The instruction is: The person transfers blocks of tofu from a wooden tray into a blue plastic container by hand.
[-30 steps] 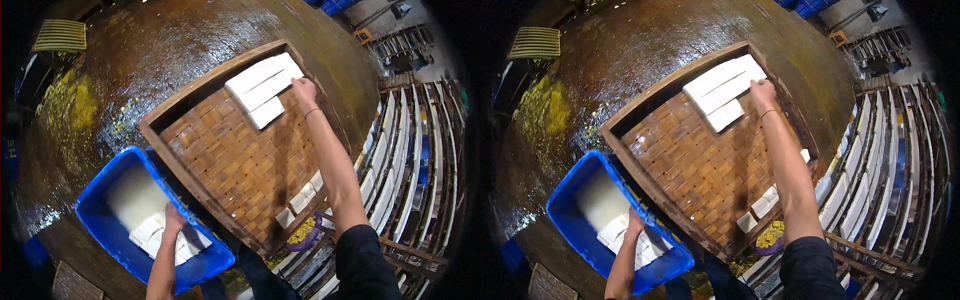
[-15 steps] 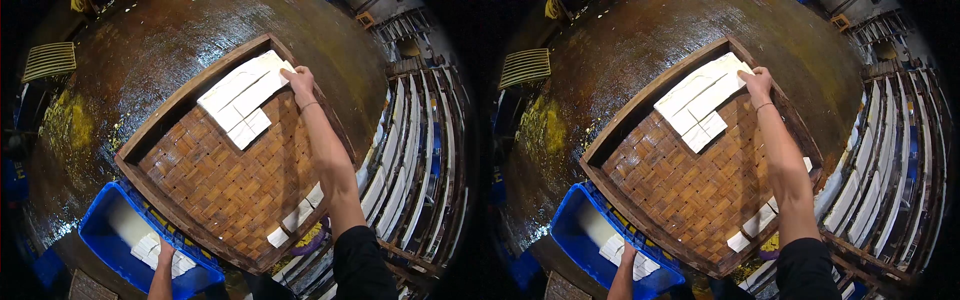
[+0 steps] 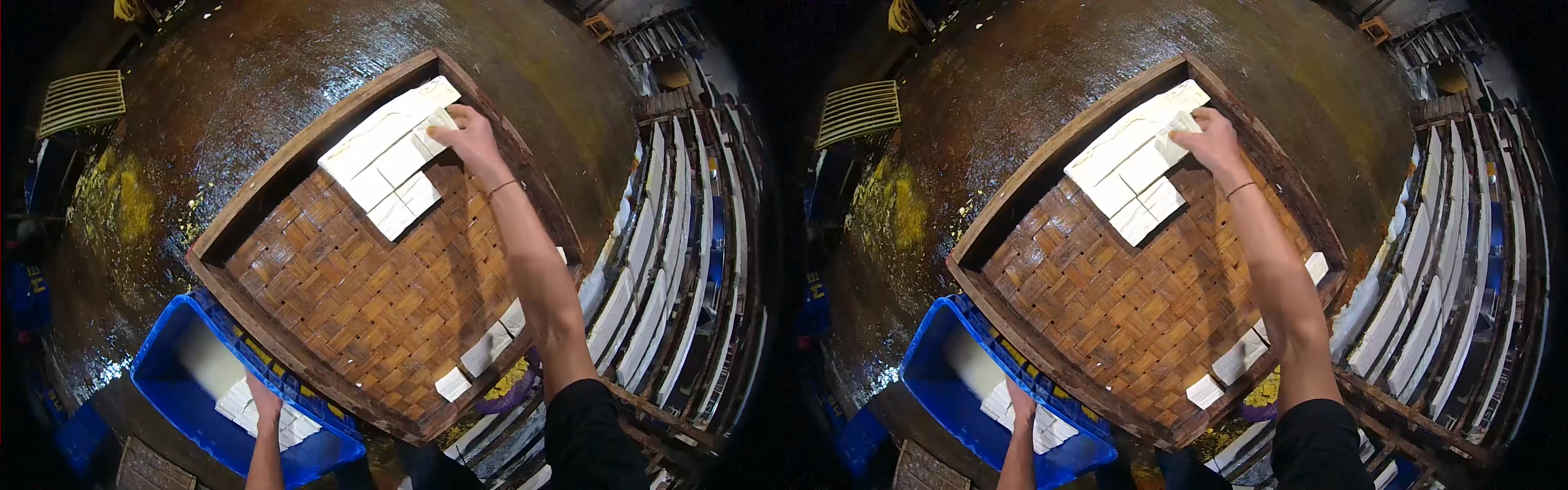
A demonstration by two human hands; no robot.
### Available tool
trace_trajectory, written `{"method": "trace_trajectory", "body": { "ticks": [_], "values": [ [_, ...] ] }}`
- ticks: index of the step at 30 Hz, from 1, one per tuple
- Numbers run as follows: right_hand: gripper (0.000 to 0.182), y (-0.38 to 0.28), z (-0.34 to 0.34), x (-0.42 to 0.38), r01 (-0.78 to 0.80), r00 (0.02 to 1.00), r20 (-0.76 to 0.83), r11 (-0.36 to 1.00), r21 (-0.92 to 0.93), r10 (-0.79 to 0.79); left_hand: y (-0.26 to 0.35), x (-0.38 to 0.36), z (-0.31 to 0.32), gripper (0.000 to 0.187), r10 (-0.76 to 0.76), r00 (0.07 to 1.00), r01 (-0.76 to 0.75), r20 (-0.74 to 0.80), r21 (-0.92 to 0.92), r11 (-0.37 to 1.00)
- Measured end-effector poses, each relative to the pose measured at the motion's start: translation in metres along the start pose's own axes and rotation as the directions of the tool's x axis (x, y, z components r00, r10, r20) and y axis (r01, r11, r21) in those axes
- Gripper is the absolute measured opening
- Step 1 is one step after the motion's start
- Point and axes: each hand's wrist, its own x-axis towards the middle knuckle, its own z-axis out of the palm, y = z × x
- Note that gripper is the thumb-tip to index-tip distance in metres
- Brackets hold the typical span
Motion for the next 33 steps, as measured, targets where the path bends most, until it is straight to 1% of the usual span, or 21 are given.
{"method": "trace_trajectory", "body": {
  "ticks": [1,2,4,5,6,7,9,11,12,13,15,16,19,21,23,24,25,26,27,29,33],
  "values": [
    [0.053,-0.008,-0.003,-0.002,0.000,1.000,0.000,1.000,0.004,0.000,0.024,0.003,-0.010,0.048,0.186,0.976,-0.155,-0.112,0.240,0.958],
    [0.052,-0.015,-0.008,-0.005,-0.071,0.994,0.094,0.993,0.095,0.062,0.034,0.005,-0.019,0.042,0.170,0.951,-0.102,-0.257,0.258,0.961],
    [0.057,-0.033,-0.016,-0.006,-0.125,0.945,0.297,0.990,-0.069,0.140,0.060,0.009,-0.034,0.037,0.151,0.907,-0.045,-0.394,0.266,0.963],
    [0.065,-0.012,-0.008,-0.001,-0.016,0.934,0.346,0.981,-0.194,0.083,0.083,0.014,-0.040,0.035,0.200,0.834,-0.068,-0.514,0.264,0.962],
    [0.068,0.022,0.015,0.000,0.112,0.983,0.176,0.916,-0.385,-0.046,0.104,0.021,-0.043,0.033,0.245,0.742,-0.093,-0.624,0.266,0.959],
    [0.068,0.026,0.028,-0.007,0.155,0.988,0.090,0.864,-0.479,-0.127,0.124,0.030,-0.041,0.033,0.249,0.739,-0.095,-0.626,0.269,0.958],
    [0.068,0.034,0.055,-0.022,0.156,0.955,-0.087,0.729,-0.666,-0.283,0.165,0.044,-0.025,0.029,0.271,0.681,-0.311,-0.680,0.067,0.948],
    [0.060,-0.033,0.024,-0.039,0.030,0.947,0.319,0.980,-0.194,0.034,0.204,0.060,0.000,0.029,0.299,0.752,-0.423,-0.588,-0.081,0.903],
    [0.052,-0.044,0.023,-0.045,0.055,0.986,0.164,0.969,-0.239,-0.016,0.222,0.069,0.015,0.030,0.272,0.816,-0.427,-0.510,-0.216,0.878],
    [0.052,-0.053,0.017,-0.044,0.055,0.987,0.162,0.969,-0.240,-0.016,0.241,0.078,0.032,0.031,0.252,0.871,-0.412,-0.422,-0.348,0.842],
    [0.058,-0.063,0.008,-0.038,-0.127,0.876,0.443,0.978,-0.167,0.189,0.289,0.089,0.061,0.034,0.107,0.974,-0.208,-0.197,-0.611,0.764],
    [0.060,-0.050,0.014,-0.033,-0.206,0.865,0.460,0.978,-0.043,0.203,0.302,0.097,0.075,0.035,0.057,0.996,-0.089,-0.067,-0.738,0.670],
    [0.060,-0.043,0.005,-0.034,-0.156,0.910,0.389,0.988,0.003,0.142,0.328,0.109,0.113,0.039,0.012,0.983,0.164,0.186,-0.896,0.413],
    [0.059,-0.073,-0.006,-0.065,-0.208,0.876,0.438,0.977,-0.033,0.202,0.340,0.111,0.132,0.040,-0.041,0.977,0.210,0.208,-0.924,0.321],
    [0.064,-0.078,-0.003,-0.086,0.019,0.722,0.687,0.995,0.102,-0.084,0.342,0.117,0.143,0.042,-0.085,0.967,0.255,0.242,-0.941,0.223],
    [0.064,-0.077,0.002,-0.095,0.015,0.722,0.687,0.995,0.102,-0.081,0.336,0.121,0.147,0.044,-0.023,0.942,0.335,0.335,-0.937,0.100],
    [0.068,-0.076,0.007,-0.102,0.097,0.838,0.532,0.993,0.072,-0.120,0.330,0.124,0.151,0.046,0.050,0.909,0.415,0.413,-0.910,-0.020],
    [0.072,-0.073,0.010,-0.103,0.176,0.918,0.357,0.984,0.025,-0.173,0.324,0.123,0.153,0.048,-0.026,0.919,0.391,0.394,-0.916,-0.087],
    [0.076,-0.054,0.017,-0.101,0.120,0.970,0.224,0.988,-0.101,-0.095,0.318,0.116,0.152,0.050,-0.010,0.919,0.389,0.393,-0.913,-0.122],
    [0.069,0.026,0.052,-0.103,0.246,0.933,-0.081,0.787,-0.565,-0.350,0.304,0.108,0.140,0.049,-0.073,0.909,0.392,0.411,-0.901,-0.185],
    [0.057,0.010,0.065,-0.133,0.220,0.931,-0.139,0.823,-0.523,-0.337,0.279,0.099,0.113,0.042,0.028,0.904,0.421,0.426,-0.878,-0.226]
  ]
}}
